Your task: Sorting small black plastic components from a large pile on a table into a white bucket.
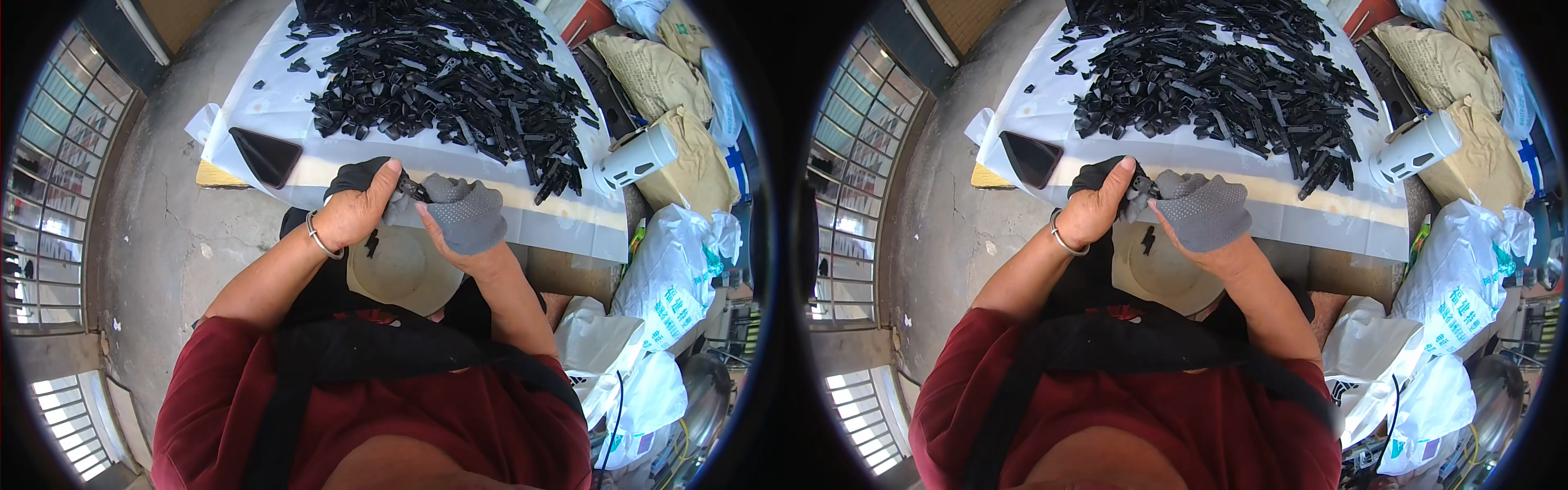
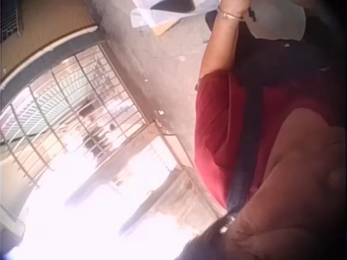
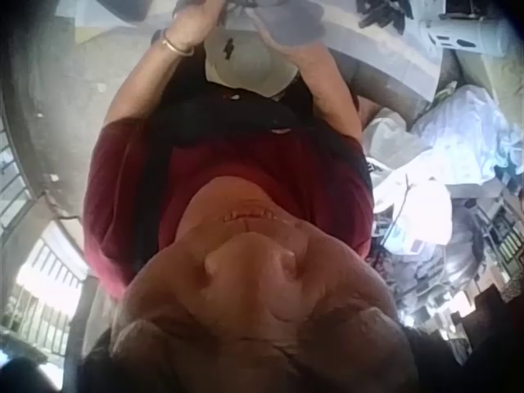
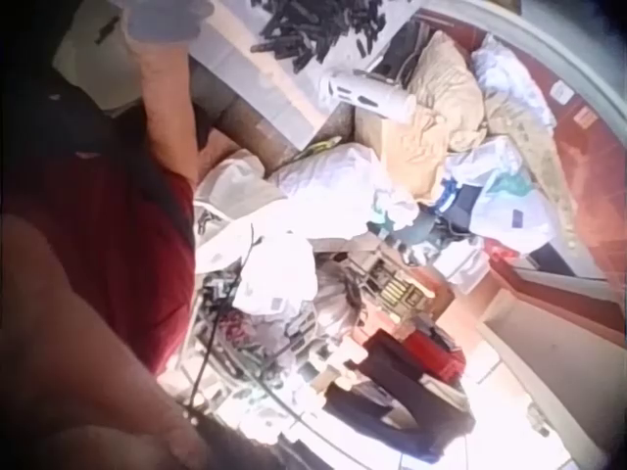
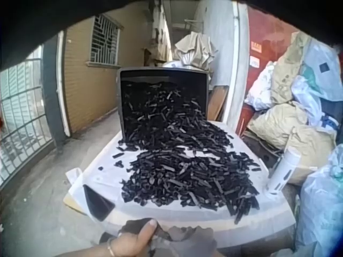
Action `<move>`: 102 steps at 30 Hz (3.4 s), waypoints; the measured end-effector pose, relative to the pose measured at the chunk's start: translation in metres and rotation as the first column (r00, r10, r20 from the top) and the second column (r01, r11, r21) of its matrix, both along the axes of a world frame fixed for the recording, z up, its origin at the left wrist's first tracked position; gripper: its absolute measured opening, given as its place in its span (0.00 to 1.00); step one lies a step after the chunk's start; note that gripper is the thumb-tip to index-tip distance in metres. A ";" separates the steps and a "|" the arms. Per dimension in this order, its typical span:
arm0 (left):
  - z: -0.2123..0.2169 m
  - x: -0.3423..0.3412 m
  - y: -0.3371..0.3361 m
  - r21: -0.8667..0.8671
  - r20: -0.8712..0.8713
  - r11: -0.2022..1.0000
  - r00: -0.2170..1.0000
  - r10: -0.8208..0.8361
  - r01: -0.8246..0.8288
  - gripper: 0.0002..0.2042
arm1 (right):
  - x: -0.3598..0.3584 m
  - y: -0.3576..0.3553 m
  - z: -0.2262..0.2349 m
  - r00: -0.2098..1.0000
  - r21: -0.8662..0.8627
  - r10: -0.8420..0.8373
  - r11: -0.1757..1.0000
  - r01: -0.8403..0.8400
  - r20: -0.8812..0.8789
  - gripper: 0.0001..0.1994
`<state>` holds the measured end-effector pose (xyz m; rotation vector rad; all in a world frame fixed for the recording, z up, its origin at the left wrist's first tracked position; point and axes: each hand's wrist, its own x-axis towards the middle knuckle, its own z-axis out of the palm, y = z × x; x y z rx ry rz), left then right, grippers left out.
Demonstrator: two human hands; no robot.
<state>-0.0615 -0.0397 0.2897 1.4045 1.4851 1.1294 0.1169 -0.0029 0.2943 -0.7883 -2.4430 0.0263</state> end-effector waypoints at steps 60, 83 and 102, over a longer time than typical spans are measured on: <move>-0.006 -0.010 0.029 0.028 -0.519 0.999 0.854 -0.014 0.034 0.17 | 0.008 0.030 -0.018 0.927 -0.499 0.061 0.828 -0.254 -0.370 0.14; -0.016 0.003 0.004 0.040 -0.036 0.999 0.999 -0.001 0.003 0.21 | 0.011 0.011 0.000 0.987 -0.447 0.047 0.887 -0.111 -0.151 0.15; -0.001 0.008 0.001 -0.048 -0.471 0.974 0.855 -0.218 0.222 0.18 | -0.001 -0.001 -0.022 0.994 -0.228 0.090 0.968 -0.103 -0.069 0.11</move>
